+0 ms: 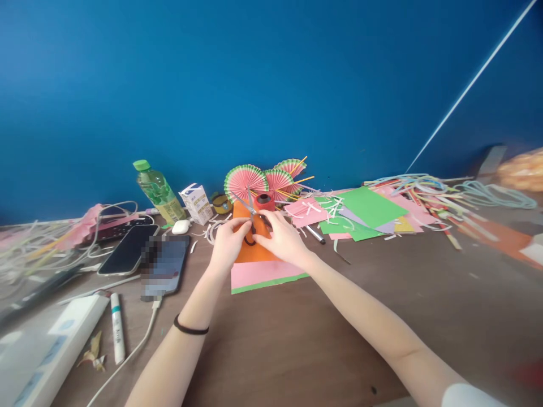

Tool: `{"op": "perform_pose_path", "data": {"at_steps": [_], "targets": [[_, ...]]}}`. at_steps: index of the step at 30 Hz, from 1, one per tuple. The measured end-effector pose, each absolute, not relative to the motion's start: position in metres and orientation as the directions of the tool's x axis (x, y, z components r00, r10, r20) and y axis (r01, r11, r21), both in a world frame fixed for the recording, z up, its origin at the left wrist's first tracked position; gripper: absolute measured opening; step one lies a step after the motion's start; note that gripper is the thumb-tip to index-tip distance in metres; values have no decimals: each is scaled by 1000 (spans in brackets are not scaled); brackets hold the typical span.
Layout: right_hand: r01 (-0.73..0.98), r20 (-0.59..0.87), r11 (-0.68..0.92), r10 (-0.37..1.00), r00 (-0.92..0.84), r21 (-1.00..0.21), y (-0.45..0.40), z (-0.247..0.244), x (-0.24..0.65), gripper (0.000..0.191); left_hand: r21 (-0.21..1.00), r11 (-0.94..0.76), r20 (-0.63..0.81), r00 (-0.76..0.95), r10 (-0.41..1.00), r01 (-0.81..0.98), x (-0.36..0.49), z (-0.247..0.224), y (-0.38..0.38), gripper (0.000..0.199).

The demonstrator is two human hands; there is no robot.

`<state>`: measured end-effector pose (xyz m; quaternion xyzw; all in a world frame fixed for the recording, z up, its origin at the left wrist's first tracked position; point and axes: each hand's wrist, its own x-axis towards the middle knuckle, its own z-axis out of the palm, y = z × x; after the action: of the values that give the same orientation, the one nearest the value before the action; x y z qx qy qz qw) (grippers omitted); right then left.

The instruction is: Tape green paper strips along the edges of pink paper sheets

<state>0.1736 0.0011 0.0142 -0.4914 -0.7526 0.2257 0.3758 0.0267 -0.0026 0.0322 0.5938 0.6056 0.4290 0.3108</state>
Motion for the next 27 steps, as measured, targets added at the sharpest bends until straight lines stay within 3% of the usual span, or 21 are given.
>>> {"op": "perform_pose_path", "data": {"at_steps": [5, 9, 11, 14, 21, 27], "targets": [[489, 346, 381, 924, -163, -785, 6, 6, 176, 47, 865, -147, 174, -11, 985, 479, 32, 32, -3, 32], [321, 307, 333, 943, -130, -886, 18, 7, 189, 43, 751, -184, 218, 26, 976, 634, 10, 29, 3, 39], [238, 266, 298, 951, -157, -924, 21, 12, 196, 42, 674, -144, 226, -17, 974, 724, -6, 29, 6, 42], [144, 168, 212, 948, -272, -967, 19, 17, 203, 36, 650, -174, 265, -6, 964, 740, -25, 31, 9, 43], [168, -11, 68, 903, -429, -983, 9, 5, 194, 32, 811, -251, 453, -296, 841, 528, -44, 34, 15, 43], [130, 6, 77, 878, -479, -989, 2, -8, 182, 34, 924, -300, 380, -471, 796, 239, -54, 27, 23, 44]]}}
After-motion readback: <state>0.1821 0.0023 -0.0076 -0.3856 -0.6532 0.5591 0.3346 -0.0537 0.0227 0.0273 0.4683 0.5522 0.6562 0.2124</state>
